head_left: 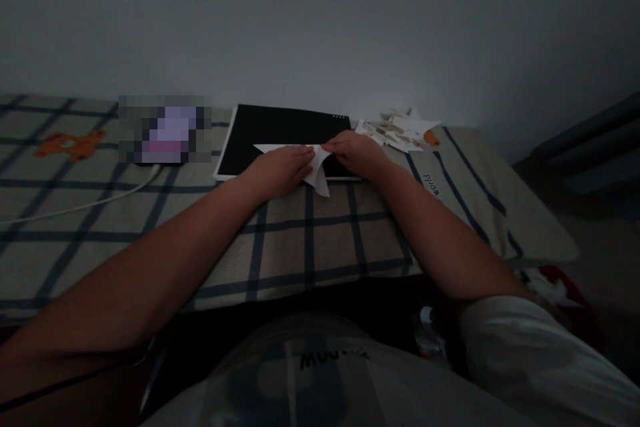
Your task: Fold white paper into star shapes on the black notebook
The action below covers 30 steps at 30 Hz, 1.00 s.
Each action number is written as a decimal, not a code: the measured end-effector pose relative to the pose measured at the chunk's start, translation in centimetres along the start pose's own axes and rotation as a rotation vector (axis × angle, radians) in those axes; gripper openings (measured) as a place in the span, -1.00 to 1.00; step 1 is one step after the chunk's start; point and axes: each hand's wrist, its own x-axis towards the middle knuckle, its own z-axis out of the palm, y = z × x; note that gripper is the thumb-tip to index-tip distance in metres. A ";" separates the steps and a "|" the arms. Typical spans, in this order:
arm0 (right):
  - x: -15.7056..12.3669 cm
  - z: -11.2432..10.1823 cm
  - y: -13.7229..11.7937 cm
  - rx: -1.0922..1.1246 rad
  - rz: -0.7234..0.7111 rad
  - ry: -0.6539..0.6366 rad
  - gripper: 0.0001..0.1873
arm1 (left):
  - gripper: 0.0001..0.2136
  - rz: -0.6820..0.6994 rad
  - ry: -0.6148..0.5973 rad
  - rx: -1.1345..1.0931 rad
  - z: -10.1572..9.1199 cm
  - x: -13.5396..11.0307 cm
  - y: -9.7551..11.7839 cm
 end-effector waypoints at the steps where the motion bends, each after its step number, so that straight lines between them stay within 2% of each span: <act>1: 0.1 0.1 -0.1 -0.009 0.012 -0.007 -0.53 | -0.45 0.000 0.000 0.006 0.0 0.0 -0.1; 8: 0.3 0.2 -0.3 -0.031 -0.003 -0.004 -0.54 | -0.42 0.005 -0.016 0.024 -0.5 -0.1 0.0; 14: 0.1 -0.3 -0.9 -0.065 0.033 -0.058 -0.54 | -0.42 0.023 -0.015 0.057 -0.2 0.1 -0.2; 19: 0.2 0.1 -1.0 -0.051 0.052 -0.024 -0.54 | -0.42 -0.040 -0.018 0.103 -0.7 0.3 0.2; 23: 0.3 0.6 -0.6 -0.053 0.054 0.008 -0.54 | -0.38 -0.036 -0.052 0.139 -1.3 0.5 0.5; 30: 0.2 0.3 -0.6 -0.055 0.079 -0.014 -0.53 | -0.37 -0.055 -0.073 0.157 -1.5 0.6 1.0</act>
